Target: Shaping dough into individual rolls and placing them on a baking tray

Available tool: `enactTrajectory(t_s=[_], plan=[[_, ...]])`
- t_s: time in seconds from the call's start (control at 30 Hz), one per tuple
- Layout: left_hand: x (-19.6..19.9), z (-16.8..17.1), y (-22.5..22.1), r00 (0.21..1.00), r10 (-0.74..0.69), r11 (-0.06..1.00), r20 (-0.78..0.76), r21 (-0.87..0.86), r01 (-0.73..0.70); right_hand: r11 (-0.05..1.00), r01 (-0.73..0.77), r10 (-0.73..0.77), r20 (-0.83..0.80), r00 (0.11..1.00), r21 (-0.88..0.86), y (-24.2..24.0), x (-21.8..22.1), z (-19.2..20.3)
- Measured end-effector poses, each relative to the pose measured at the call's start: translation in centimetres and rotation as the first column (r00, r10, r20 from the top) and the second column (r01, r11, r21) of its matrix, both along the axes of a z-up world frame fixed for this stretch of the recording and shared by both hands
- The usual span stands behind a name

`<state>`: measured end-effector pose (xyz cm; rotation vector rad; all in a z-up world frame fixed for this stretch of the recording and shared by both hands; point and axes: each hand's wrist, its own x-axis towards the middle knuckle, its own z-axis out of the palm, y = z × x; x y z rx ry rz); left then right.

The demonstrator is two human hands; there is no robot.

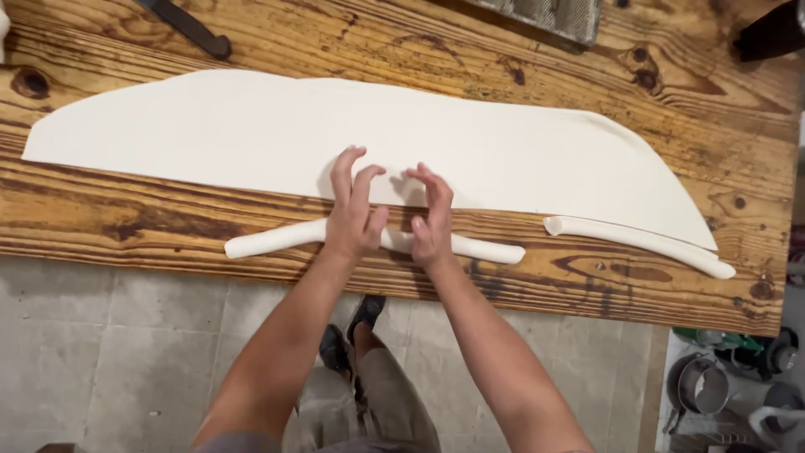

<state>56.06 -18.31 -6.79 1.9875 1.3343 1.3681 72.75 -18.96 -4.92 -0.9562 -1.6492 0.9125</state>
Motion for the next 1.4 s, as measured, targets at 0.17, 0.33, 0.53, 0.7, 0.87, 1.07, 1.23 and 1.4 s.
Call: enactTrajectory(t_s=[0.17,0.33,0.53,0.7,0.87,1.07,1.23,1.4], plan=[[-0.1,3.1,-0.7,0.979,-0.130,0.952,0.157,-0.255,0.168,0.994,0.020,-0.022,-0.015,1.000,-0.106,0.6,-0.6,1.0],[-0.9,4.7,-5.9,0.980,-0.169,0.791,0.108,-0.579,0.200,0.947,-0.087,0.067,-0.073,0.995,-0.309,-5.4,0.5,3.5],[-0.9,3.1,-7.4,0.975,-0.203,0.929,-0.096,-0.333,0.160,0.959,-0.049,0.036,-0.052,0.998,-0.280,-6.8,0.7,2.4],[0.0,2.3,-2.2,0.979,-0.192,0.977,-0.073,-0.108,0.183,0.984,-0.066,0.060,-0.043,0.997,-0.164,-1.6,0.6,0.8],[0.1,2.0,2.3,1.000,0.008,0.999,0.031,-0.051,-0.006,0.999,0.029,-0.034,0.112,0.993,0.042,2.8,-0.4,-0.2],[-0.1,1.5,-3.6,0.992,-0.085,0.965,0.095,-0.240,0.106,0.945,-0.041,-0.037,-0.231,0.972,-0.323,-3.1,0.5,-0.2],[0.1,0.7,-10.4,0.998,-0.047,0.979,0.047,-0.197,0.056,0.934,-0.047,0.001,-0.130,0.991,-0.354,-9.1,1.0,1.7],[0.6,0.9,-5.4,0.996,-0.081,0.988,0.026,-0.129,0.084,0.989,-0.021,0.021,-0.003,1.000,-0.143,-4.6,1.5,0.1]])
